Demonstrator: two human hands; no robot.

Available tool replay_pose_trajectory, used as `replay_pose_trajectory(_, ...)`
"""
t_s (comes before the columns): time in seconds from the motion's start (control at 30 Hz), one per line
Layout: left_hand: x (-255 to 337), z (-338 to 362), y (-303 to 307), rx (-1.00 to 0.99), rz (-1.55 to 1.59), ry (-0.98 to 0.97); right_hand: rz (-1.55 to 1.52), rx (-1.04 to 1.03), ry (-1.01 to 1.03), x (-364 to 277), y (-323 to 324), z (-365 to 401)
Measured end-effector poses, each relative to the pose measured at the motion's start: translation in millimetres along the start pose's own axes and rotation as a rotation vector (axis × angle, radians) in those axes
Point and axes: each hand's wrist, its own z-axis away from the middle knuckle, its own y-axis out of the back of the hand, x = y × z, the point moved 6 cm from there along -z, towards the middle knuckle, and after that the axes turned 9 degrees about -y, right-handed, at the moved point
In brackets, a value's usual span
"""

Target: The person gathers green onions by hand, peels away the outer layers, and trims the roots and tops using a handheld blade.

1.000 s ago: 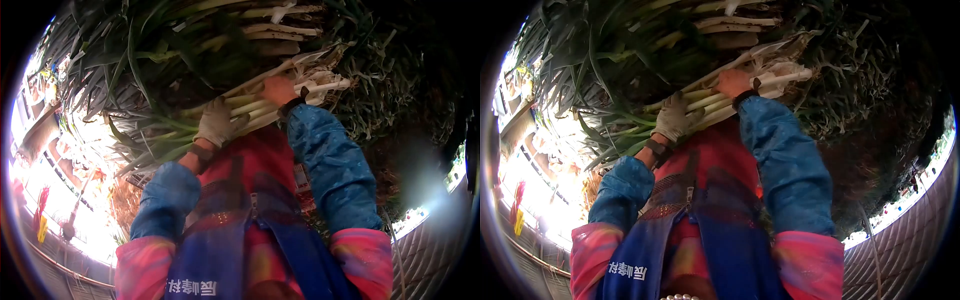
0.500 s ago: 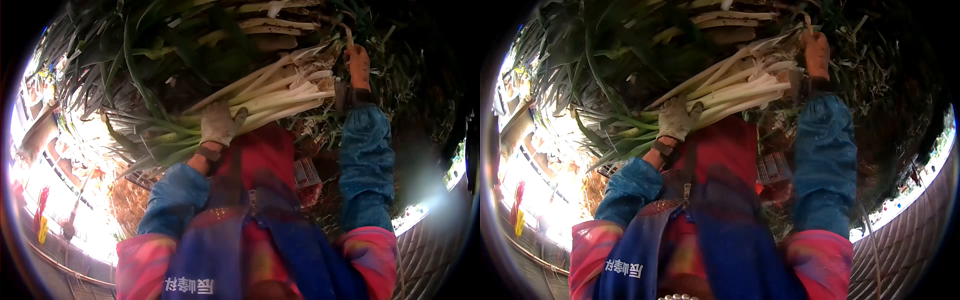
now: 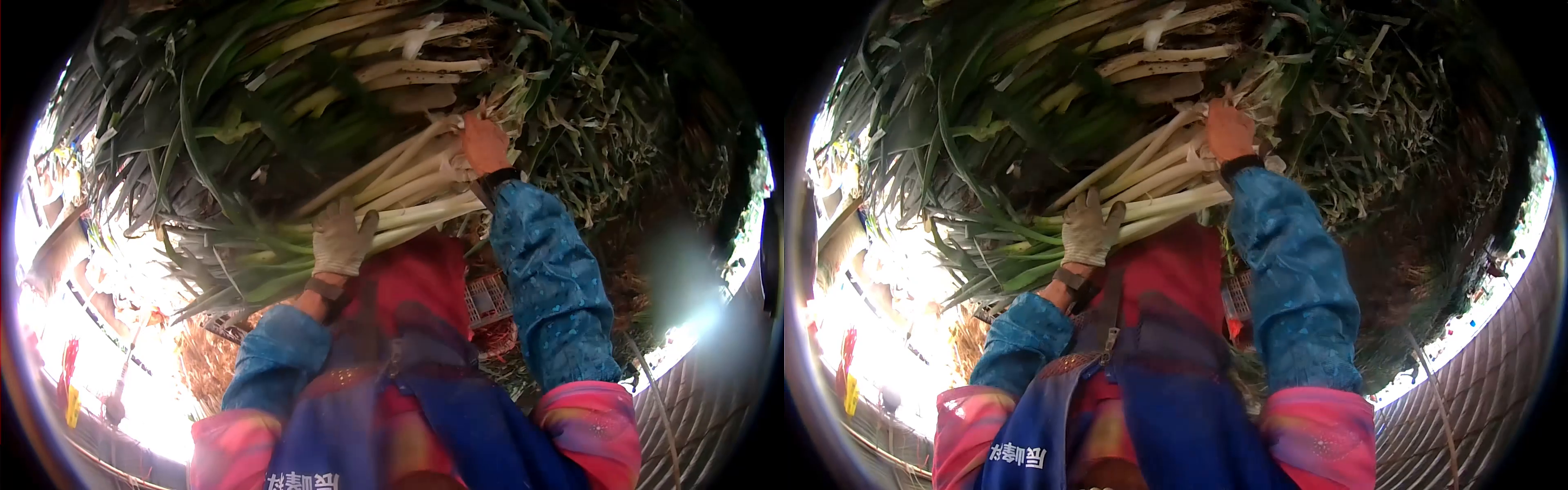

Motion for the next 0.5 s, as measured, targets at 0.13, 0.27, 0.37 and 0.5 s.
replay_pose_trajectory(0.13, -2, -23, -5, 0.201, -0.025, -0.181, 0.003, 0.072, 0.273, 8, 17, 20)
replay_pose_trajectory(0.27, -3, -56, -15, -0.306, 0.002, -0.004, 0.106, -0.032, 0.295, 36, 42, 27)
replay_pose_trajectory(0.37, -5, -50, -22, -0.287, -0.038, -0.035, 0.289, 0.029, -0.325, 169, 98, -11)
replay_pose_trajectory(0.5, -2, -40, -33, -0.17, -0.146, -0.127, 0.416, 0.091, -0.291, 287, 148, -25)
